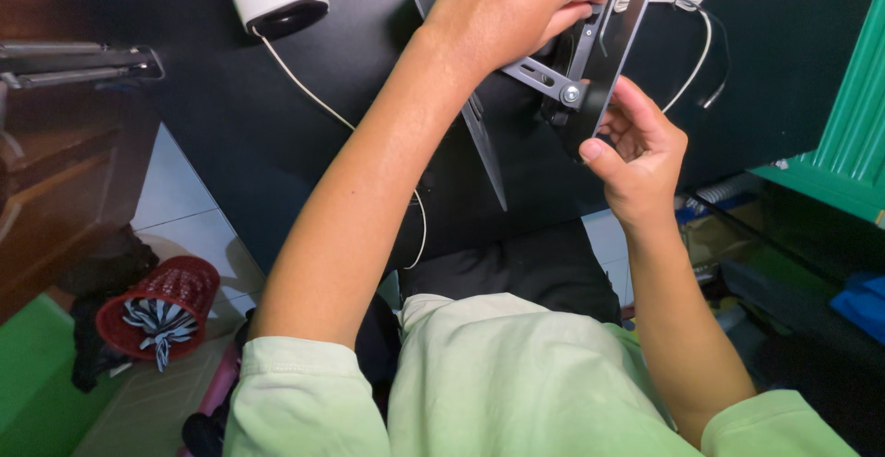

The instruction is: The person adjusts a desk-mounted lamp, places a cooling stand on the desk, connects its USB cable, and then unfolds and positions a large mouse pad.

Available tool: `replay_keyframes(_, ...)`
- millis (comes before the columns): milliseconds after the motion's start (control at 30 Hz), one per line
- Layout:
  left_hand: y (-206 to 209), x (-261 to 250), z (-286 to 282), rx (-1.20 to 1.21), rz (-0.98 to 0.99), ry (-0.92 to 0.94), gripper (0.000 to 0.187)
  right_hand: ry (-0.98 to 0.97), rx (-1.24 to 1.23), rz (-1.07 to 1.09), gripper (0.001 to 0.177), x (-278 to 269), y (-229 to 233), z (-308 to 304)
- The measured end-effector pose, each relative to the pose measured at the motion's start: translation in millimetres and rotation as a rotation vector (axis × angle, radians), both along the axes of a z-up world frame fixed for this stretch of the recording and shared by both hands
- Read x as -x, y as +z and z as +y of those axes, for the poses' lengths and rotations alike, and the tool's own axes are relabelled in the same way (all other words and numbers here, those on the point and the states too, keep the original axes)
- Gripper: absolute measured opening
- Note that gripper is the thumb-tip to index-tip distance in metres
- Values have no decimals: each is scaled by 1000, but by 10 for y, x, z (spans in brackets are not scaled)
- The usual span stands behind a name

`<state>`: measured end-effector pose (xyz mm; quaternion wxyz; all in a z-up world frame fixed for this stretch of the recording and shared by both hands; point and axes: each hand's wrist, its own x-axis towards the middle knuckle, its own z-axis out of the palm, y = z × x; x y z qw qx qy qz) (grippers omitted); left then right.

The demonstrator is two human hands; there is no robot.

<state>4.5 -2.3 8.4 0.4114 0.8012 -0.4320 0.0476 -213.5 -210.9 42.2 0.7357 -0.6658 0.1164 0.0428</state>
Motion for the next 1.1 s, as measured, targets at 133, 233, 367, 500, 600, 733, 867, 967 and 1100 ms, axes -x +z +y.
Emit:
replay_keyframes(133, -21, 8, -53, 10, -12, 23, 12, -6, -4, -4, 85, 7, -14, -6)
replay_keyframes(233, -40, 18, -62, 26, 1, 22, 12, -9, -3, 2, 85, 22, -17, -11)
replay_keyframes(367, -44, 22, -49, 24, 8, 17, 11, 0, -8, -6, 82, 21, -23, -15)
replay_keyframes(500, -30, 4, 5, 12, -29, 9, 13, 2, -6, -8, 80, 14, -16, -7)
replay_keyframes(600, -30, 7, 20, -14, -7, 9, 13, -1, -7, -3, 83, 17, -9, -6)
replay_keyframes(733, -50, 9, 26, -27, 24, 17, 13, -7, -6, -3, 83, 9, -12, -5)
replay_keyframes(867, -83, 30, 40, 34, 77, 16, 13, -8, -6, -4, 81, 22, -19, -11)
replay_keyframes(967, -107, 42, 46, 86, 116, 21, 12, -10, -10, -5, 81, 16, -33, -7)
replay_keyframes(1100, -87, 14, 142, 137, 171, 63, 17, -16, -16, 10, 81, 12, -40, -12)
